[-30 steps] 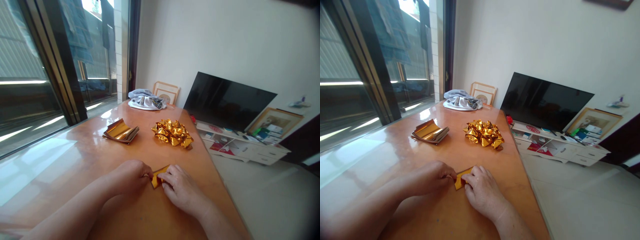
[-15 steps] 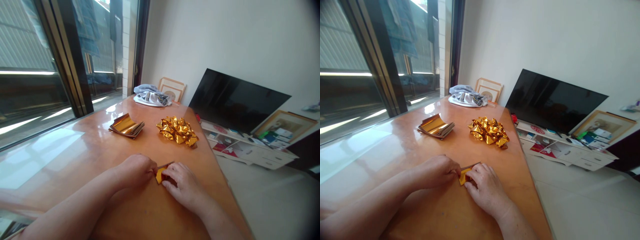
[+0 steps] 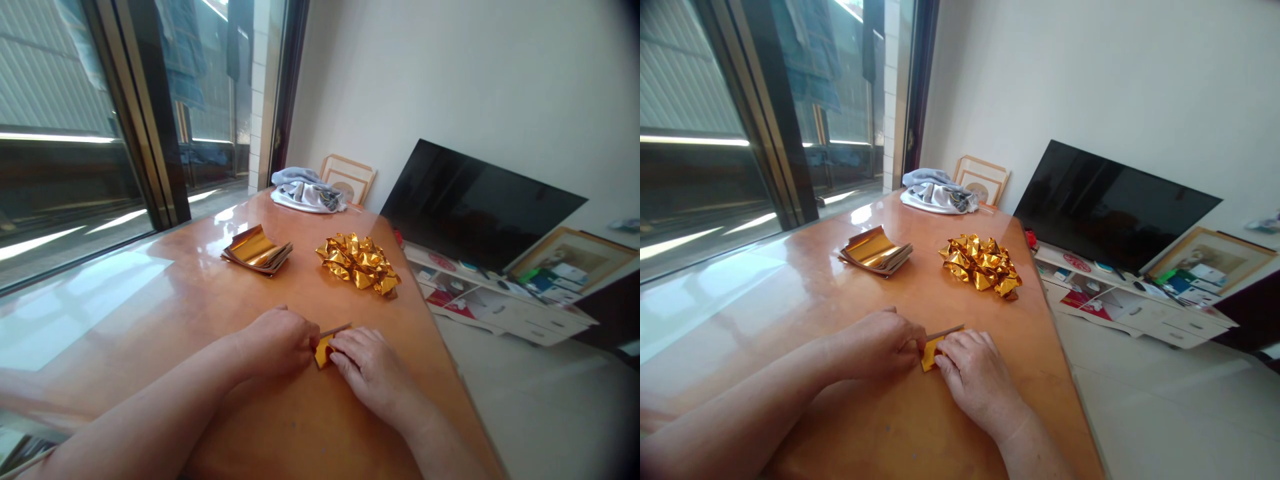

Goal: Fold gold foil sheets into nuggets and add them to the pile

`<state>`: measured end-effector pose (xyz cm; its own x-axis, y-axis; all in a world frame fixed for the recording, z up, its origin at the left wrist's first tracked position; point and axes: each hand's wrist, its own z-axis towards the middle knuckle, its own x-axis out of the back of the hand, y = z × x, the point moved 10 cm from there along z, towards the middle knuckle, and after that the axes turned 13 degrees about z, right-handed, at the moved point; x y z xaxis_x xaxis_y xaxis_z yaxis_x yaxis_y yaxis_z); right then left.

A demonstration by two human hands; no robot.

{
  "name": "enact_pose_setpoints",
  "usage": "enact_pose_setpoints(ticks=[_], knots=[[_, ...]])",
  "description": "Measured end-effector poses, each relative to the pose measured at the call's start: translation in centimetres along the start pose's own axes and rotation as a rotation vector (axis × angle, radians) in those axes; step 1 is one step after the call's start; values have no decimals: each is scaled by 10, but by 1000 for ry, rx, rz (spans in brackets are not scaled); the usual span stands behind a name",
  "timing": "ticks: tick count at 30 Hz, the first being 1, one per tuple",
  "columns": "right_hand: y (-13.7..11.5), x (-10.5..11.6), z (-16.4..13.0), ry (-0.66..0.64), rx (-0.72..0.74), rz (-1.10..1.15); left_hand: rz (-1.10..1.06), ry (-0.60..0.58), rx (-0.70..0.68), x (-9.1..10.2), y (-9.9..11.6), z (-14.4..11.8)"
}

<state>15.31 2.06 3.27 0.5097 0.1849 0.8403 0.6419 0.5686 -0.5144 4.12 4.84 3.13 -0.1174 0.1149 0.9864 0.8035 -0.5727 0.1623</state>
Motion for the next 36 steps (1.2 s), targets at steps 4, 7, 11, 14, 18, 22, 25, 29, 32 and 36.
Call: enact_pose_setpoints(ticks=[4,7,11,14,18,22,25,29,32,36], knots=[[1,-2,0,-10,-7,0,20,16,-3,-1,1,2],[0,-2,-1,-12,-20,7,34,18,-14,-4,2,3],[-2,0,-1,-3,-38,10,34,5,-9,-3,0,3],[-2,0,0,-4,-37,2,25,-8,-13,-2,1,1],[-1,0,0,-4,-24,-13,27,-2,-28,-2,4,1],[-3,0,0,2,-15,-14,40,30,-35,-2,5,1],[-6,1,0,36,-13,-13,37,45,-41,-2,5,2],[-6,-3,3,60,-20,-2,37,29,-38,-3,4,2],[-2,-7,5,68,-26,48,44,14,-30,-1,3,1],[8,-6,6,110,-77,177,19,2,-35,3,1,0]])
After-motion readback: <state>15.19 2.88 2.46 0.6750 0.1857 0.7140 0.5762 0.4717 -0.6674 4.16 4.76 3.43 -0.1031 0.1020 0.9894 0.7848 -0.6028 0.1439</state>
